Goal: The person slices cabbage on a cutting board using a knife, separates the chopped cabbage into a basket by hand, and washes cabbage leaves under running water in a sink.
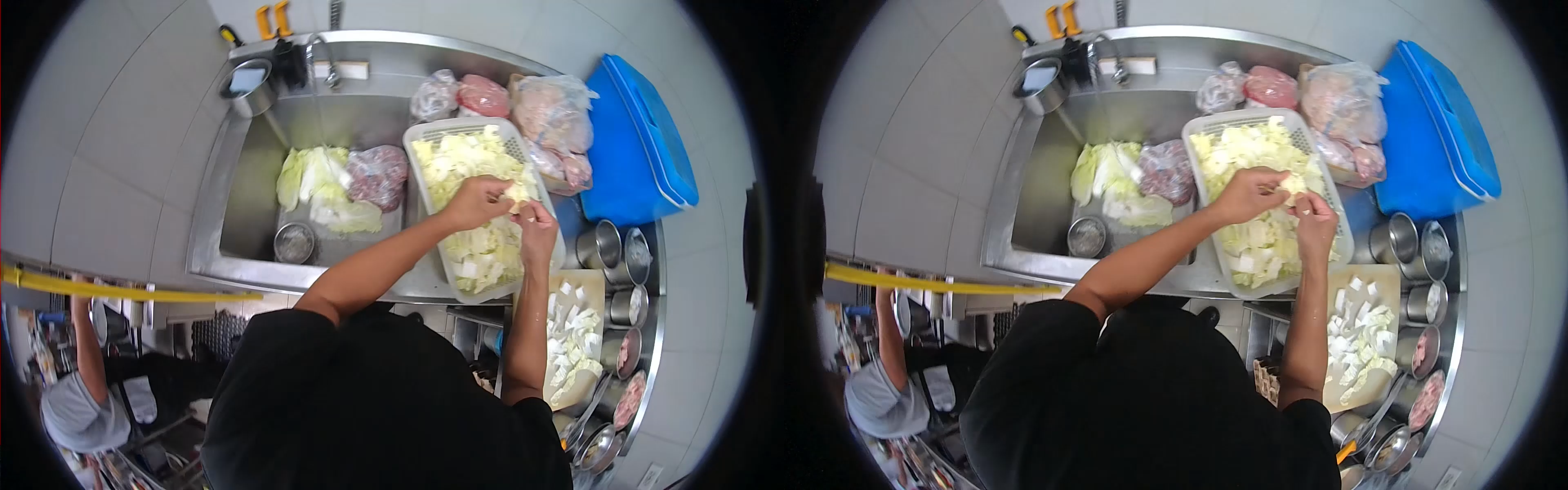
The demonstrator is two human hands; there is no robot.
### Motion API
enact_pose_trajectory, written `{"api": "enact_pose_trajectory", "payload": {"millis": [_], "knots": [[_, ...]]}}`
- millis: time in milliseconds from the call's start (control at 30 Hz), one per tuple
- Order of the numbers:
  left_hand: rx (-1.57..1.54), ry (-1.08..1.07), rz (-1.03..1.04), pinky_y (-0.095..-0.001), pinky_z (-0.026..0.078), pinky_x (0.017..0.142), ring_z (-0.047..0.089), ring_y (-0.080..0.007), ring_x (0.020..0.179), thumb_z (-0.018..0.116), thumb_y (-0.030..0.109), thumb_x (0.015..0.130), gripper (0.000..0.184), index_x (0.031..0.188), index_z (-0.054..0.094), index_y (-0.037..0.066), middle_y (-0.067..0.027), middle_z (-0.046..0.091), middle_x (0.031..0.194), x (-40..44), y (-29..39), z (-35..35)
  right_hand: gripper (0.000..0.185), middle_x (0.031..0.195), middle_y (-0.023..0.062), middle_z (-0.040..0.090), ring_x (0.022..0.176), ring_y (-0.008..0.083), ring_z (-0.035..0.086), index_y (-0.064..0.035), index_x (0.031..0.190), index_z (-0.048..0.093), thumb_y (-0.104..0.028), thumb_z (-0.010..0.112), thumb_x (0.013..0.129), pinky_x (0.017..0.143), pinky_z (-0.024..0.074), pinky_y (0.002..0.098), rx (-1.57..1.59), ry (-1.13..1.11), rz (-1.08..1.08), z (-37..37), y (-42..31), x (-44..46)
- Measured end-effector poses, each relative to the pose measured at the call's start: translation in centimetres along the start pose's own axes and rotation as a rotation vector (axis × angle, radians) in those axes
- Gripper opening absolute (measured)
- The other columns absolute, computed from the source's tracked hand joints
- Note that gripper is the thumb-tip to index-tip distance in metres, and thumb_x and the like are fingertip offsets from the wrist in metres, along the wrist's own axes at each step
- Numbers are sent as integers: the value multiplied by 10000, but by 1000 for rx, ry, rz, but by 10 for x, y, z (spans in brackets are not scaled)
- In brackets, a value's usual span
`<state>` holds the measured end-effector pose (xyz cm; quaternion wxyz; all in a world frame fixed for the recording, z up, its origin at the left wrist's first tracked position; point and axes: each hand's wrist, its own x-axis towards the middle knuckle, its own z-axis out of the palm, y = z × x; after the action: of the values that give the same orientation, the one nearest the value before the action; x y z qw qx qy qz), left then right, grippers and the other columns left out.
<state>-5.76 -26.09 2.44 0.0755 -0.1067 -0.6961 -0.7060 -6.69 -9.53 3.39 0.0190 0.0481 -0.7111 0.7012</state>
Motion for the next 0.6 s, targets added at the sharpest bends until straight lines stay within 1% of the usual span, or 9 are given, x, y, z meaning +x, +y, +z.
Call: {"api": "enact_pose_trajectory", "payload": {"millis": [67, 200, 300, 367, 400, 467, 500, 567, 600], "knots": [[54, -3, 17, -270, 542, 790, 620, -114, 928, 716, 58, 821, 380, 1175, 629, -49, -114, 655, 1052, -3, 8, 6, 209, 855, 35, 667, 712, 77, 593, 41, 1064, 659, -70, 596, 899, 648, 499, 227, -36, -25, 25, 0, 3, 6], [36, 13, 15, -265, 547, 763, 623, -112, 903, 687, 35, 812, 340, 1136, 626, -46, -103, 647, 1039, -6, 3, 9, 224, 880, 42, 665, 719, 73, 589, 28, 1094, 634, -24, 605, 878, 646, 496, 225, -110, -41, 27, 5, -17, 6], [-153, 72, 118, -284, 543, 728, 633, -151, 825, 705, 46, 795, 310, 1082, 608, -22, -108, 636, 985, -7, 3, 11, 216, 880, 33, 663, 716, 61, 571, 27, 1077, 629, -5, 616, 864, 638, 471, 211, -217, -27, -44, 1, -15, 6], [501, 241, 544, -316, 525, 679, 618, -214, 739, 735, 86, 766, 334, 1053, 586, 2, -121, 616, 956, -4, 0, 10, 211, 879, 28, 661, 715, 55, 562, 29, 1066, 627, 2, 621, 858, 635, 456, 203, -307, -19, -79, -1, -7, 6], [506, 249, 543, -316, 525, 679, 618, -214, 739, 735, 86, 766, 334, 1053, 586, 2, -121, 616, 956, -3, 0, 11, 201, 874, 23, 657, 716, 47, 553, 28, 1053, 628, 3, 625, 854, 633, 443, 195, -309, 10, -124, 0, -4, 5], [264, 159, 332, -339, 503, 654, 590, -255, 684, 764, 175, 746, 374, 1036, 611, -5, -136, 603, 874, -3, 1, 15, 192, 869, 18, 654, 716, 40, 544, 28, 1040, 629, 4, 630, 849, 630, 430, 188, -303, 26, -175, 0, -2, 4], [276, 172, 331, -339, 503, 654, 590, -255, 684, 764, 175, 746, 374, 1036, 611, -5, -136, 603, 874, -3, -1, 16, 196, 870, 19, 652, 725, 50, 549, 26, 1042, 631, 5, 628, 846, 640, 439, 199, -306, 36, -187, -3, -2, 3], [370, 57, 356, -340, 509, 638, 611, -247, 666, 766, 230, 752, 376, 1002, 632, -18, -150, 619, 812, 4, -1, 12, 211, 882, 24, 650, 750, 73, 563, 19, 1053, 635, 1, 623, 843, 663, 459, 224, -376, 33, -263, -4, -5, 4], [300, 27, 313, -344, 510, 621, 619, -236, 650, 764, 245, 755, 376, 989, 639, -22, -160, 624, 787, 6, -2, 12, 221, 894, 29, 650, 765, 87, 571, 13, 1062, 637, -4, 621, 842, 677, 470, 239, -441, 17, -327, -6, -8, 3]]}}
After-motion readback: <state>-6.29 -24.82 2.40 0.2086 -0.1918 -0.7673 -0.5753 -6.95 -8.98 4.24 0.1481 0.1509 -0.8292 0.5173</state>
